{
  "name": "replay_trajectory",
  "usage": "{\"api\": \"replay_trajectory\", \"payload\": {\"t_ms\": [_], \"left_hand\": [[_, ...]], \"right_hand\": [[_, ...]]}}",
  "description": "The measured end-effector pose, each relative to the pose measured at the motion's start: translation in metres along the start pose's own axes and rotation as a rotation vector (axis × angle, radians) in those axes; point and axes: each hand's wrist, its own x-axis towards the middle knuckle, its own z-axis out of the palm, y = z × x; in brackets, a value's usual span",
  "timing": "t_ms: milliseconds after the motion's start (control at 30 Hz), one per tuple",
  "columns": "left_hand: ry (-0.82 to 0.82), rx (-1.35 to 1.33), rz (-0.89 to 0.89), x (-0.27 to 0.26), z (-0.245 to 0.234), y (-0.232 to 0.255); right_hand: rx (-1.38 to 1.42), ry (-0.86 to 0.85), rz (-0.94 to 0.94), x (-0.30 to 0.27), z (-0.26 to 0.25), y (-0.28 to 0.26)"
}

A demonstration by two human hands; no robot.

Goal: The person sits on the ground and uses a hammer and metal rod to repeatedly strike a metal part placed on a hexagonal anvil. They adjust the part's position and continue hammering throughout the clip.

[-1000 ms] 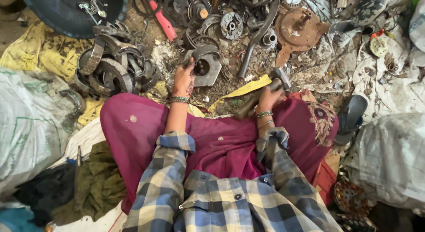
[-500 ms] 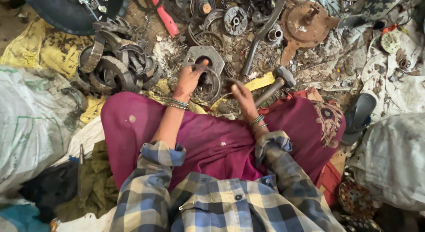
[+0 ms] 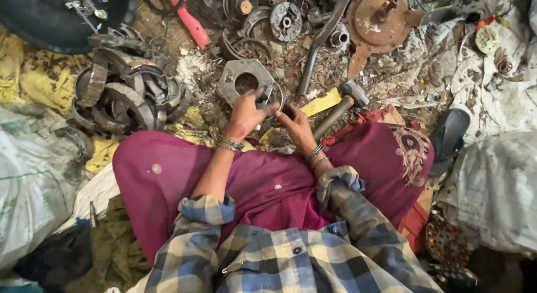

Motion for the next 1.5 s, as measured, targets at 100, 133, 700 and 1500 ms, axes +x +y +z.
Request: {"api": "replay_trajectory", "payload": {"t_ms": [100, 133, 700, 1500], "left_hand": [[-0.260, 0.030, -0.041, -0.005, -0.003, 0.015], [-0.278, 0.021, -0.052, -0.007, -0.002, 0.017], [0.015, 0.415, -0.087, -0.005, 0.010, -0.029], [0.045, 0.480, -0.055, -0.002, 0.029, -0.034]], "right_hand": [[0.065, 0.064, -0.025, 0.001, -0.003, -0.001], [0.069, 0.101, 0.009, 0.001, -0.003, -0.001], [0.109, 1.005, -0.158, 0.027, -0.124, 0.068], [0.554, 0.833, 0.245, 0.013, -0.137, 0.047]]}}
